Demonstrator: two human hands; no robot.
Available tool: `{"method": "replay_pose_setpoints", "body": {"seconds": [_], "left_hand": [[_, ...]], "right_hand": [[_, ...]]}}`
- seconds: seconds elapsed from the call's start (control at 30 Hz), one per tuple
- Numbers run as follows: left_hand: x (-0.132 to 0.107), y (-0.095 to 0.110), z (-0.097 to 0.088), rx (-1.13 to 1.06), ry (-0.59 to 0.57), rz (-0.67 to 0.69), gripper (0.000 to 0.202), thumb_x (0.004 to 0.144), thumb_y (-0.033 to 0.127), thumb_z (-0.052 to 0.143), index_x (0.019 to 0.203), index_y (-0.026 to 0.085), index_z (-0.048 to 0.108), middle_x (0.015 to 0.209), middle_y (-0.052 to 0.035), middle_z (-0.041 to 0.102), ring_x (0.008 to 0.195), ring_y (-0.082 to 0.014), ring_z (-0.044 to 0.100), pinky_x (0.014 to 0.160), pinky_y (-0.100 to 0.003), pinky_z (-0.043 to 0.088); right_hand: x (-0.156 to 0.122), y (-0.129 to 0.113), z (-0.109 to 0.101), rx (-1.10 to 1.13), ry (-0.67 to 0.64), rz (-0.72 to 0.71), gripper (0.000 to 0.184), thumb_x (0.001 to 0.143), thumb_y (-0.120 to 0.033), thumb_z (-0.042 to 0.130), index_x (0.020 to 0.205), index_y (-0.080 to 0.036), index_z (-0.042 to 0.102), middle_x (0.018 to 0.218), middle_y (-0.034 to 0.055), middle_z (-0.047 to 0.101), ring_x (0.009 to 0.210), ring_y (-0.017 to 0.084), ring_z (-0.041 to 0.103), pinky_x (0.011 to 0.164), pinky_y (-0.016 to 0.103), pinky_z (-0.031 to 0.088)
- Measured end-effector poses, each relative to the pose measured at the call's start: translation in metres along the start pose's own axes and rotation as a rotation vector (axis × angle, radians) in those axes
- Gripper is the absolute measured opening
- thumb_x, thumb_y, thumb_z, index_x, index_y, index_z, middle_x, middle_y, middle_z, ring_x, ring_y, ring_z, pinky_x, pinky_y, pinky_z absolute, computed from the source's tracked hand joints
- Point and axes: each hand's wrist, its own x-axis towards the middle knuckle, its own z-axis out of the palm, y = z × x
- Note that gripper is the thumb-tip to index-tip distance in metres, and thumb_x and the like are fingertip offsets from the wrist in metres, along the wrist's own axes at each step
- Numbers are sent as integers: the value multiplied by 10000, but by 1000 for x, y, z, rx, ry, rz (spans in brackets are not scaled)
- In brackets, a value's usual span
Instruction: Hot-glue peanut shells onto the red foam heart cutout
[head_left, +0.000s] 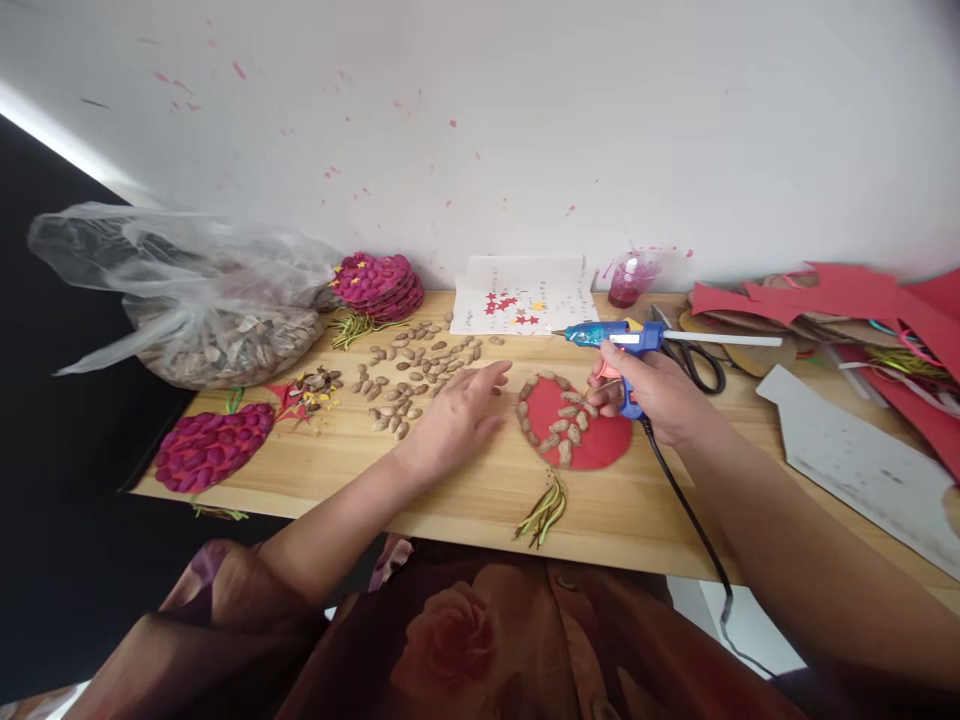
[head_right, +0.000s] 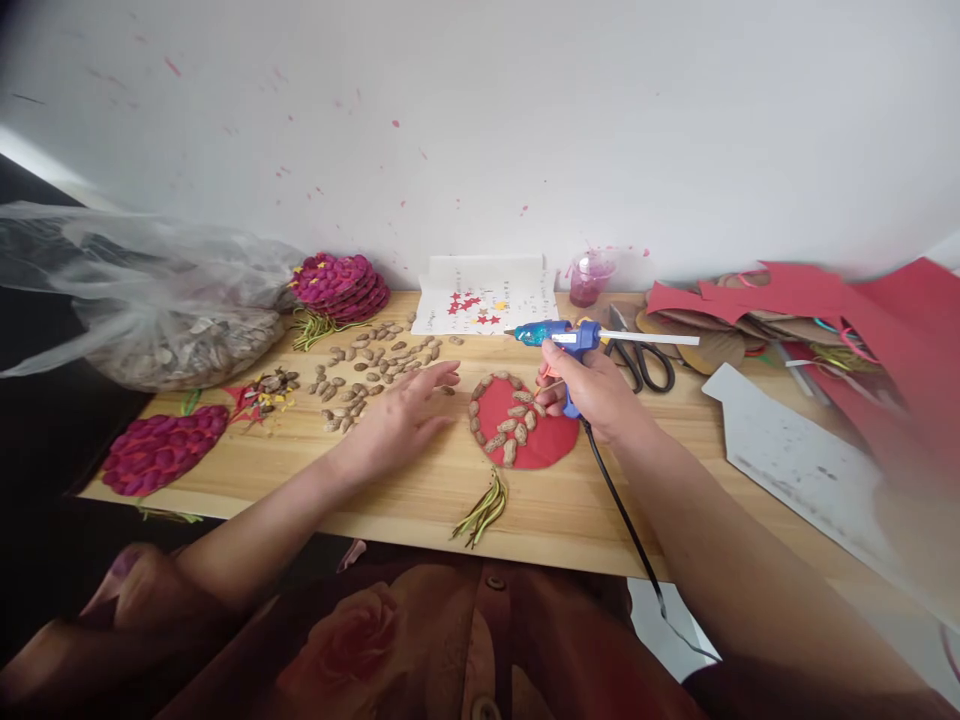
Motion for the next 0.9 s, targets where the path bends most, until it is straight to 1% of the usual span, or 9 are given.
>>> {"method": "replay_pose_setpoints", "body": {"seconds": [0.13, 0.2, 0.37, 0.5, 0.6, 0.67, 0.73, 0.83, 0.9], "left_hand": [[16, -21, 4, 81, -2, -7, 419, 877, 68, 639, 1284, 158, 608, 1003, -68, 739, 1006, -228, 653, 979, -404, 521], [20, -32, 1, 164, 28, -15, 303, 898, 72, 594, 1178, 151, 680, 978, -87, 741, 970, -239, 651, 961, -417, 518], [24, -55, -11, 377, 142, -117, 328, 914, 76, 508, 1148, 153, 724, 1012, -129, 741, 1026, -311, 628, 965, -506, 480], [26, -44, -9, 194, 177, -26, 419, 905, 20, 445, 1249, 135, 653, 1049, -103, 739, 1027, -254, 631, 988, -452, 492], [28, -26, 0, 7, 70, 123, 447, 919, 45, 476, 1340, 153, 580, 1100, -78, 731, 1058, -207, 635, 1007, -389, 504], [29, -21, 6, 7, 1, 158, 420, 940, 87, 497, 1346, 156, 581, 1077, -85, 735, 1050, -212, 637, 1000, -394, 510], [30, -23, 8, 90, -10, 119, 356, 950, 111, 500, 1276, 146, 639, 1046, -106, 740, 1020, -238, 643, 977, -426, 514], [31, -33, 5, 274, 82, -26, 294, 935, 109, 506, 1134, 150, 718, 1028, -127, 745, 1028, -302, 637, 963, -510, 490], [31, -35, 1, 280, 131, -79, 330, 925, 85, 486, 1160, 149, 709, 1007, -117, 748, 1025, -302, 637, 964, -513, 486]], "right_hand": [[-7, -2, -1, 1, 8, 33, 381, 810, -556, 780, 717, -202, 673, 710, 38, 694, 515, 140, 694, 451, 207, 578], [-9, -2, -1, 7, 27, 35, 365, 822, -546, 769, 715, -211, 672, 730, 43, 708, 512, 142, 690, 468, 218, 587], [-8, 3, -3, 20, 37, 14, 382, 796, -561, 783, 716, -207, 665, 734, 35, 698, 527, 138, 694, 447, 202, 565], [-5, 2, -9, 22, 27, 5, 380, 799, -558, 780, 744, -205, 652, 715, 22, 687, 507, 132, 686, 374, 180, 497], [-6, -5, -16, 27, 28, 10, 348, 851, -534, 738, 775, -212, 633, 695, 14, 685, 479, 121, 672, 361, 170, 476], [-8, -11, -20, 34, -4, 64, 319, 898, -520, 686, 826, -215, 625, 679, 17, 687, 485, 136, 683, 392, 188, 518], [-11, -15, -22, 36, -55, 147, 294, 938, -493, 636, 873, -207, 621, 679, 35, 699, 503, 163, 702, 452, 239, 584], [-13, -18, -24, 23, -91, 222, 258, 976, -434, 592, 889, -192, 615, 692, 56, 714, 523, 181, 718, 506, 293, 628], [-14, -20, -26, 9, -87, 234, 250, 994, -418, 568, 890, -195, 607, 662, 45, 703, 529, 183, 720, 508, 296, 630]]}}
